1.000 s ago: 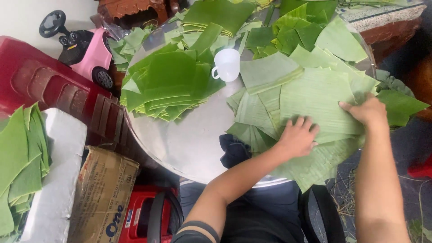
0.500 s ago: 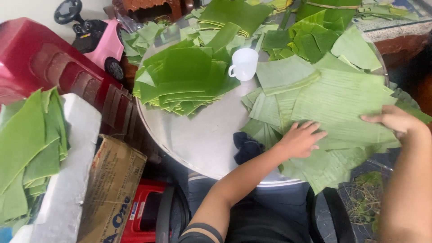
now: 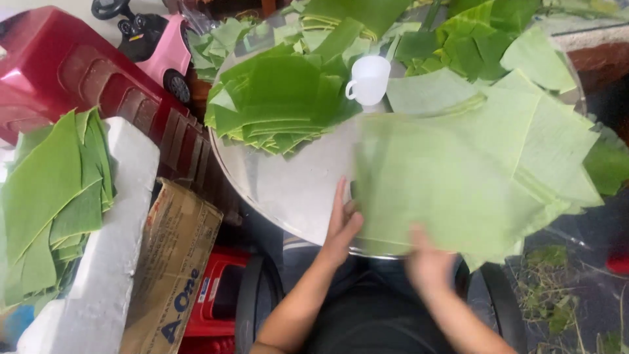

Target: Cleaning and wiping banana leaves with a cloth before stacking them.

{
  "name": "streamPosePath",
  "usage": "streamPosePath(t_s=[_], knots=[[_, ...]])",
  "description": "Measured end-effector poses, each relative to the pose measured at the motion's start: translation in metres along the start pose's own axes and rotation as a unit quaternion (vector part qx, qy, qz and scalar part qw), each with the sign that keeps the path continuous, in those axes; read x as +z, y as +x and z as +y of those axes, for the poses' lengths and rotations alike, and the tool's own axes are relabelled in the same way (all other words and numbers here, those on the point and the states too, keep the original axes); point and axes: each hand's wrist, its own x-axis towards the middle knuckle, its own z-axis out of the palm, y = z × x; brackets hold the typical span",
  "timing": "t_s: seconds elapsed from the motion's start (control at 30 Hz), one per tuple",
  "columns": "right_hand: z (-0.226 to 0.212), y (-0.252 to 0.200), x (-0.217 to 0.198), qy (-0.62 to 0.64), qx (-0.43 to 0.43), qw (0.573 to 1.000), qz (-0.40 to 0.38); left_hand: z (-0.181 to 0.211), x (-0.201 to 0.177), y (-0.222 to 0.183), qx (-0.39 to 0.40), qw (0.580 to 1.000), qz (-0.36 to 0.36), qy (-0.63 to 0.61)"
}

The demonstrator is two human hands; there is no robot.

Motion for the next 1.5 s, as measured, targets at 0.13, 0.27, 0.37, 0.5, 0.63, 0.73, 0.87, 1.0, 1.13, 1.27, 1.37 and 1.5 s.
streamPosePath(t_s=[0.13,0.27,0.37,0.5,0.63,0.73,0.87,1.0,1.13,1.27,1.37,1.5], knots=[[0.058,-0.084,0.114,-0.356,-0.309,0.862,-0.188,0.041,-0.037,-0.024,0.036,0.976,0.138,0.164],[0.098,-0.062,0.122,-0.272,-0.065,0.867,-0.412,0.072,-0.107,-0.040,-0.012,0.923,0.290,0.254],[-0.022,-0.151,0.140,-0.537,-0.211,0.684,-0.446,0.101,-0.135,-0.053,-0.074,0.911,0.296,0.276],[-0.038,-0.114,0.078,-0.487,-0.495,0.648,-0.312,0.128,-0.140,-0.050,-0.140,0.890,0.276,0.334],[-0.122,-0.117,0.059,-0.593,-0.595,0.540,-0.050,0.124,-0.169,-0.039,-0.119,0.863,0.277,0.404],[-0.181,-0.104,0.017,-0.571,-0.565,0.592,0.069,0.125,-0.176,-0.030,-0.146,0.835,0.286,0.448],[-0.223,-0.036,-0.096,-0.474,-0.436,0.726,0.242,0.136,-0.155,-0.026,-0.226,0.788,0.321,0.475],[-0.227,-0.066,-0.078,-0.266,-0.169,0.935,0.163,0.094,-0.168,-0.019,-0.103,0.658,0.341,0.663],[-0.225,-0.081,-0.052,-0.209,-0.116,0.969,0.068,0.085,-0.076,0.025,0.100,0.668,0.211,0.707],[-0.213,-0.047,-0.063,-0.234,-0.203,0.939,0.148,0.040,-0.017,0.090,0.063,0.784,0.005,0.618],[-0.232,-0.110,-0.001,-0.296,-0.143,0.932,0.155,0.053,0.047,0.139,-0.197,0.824,-0.078,0.525],[-0.256,-0.147,0.039,-0.368,-0.090,0.910,0.170,0.014,0.059,0.181,-0.298,0.813,-0.026,0.499]])
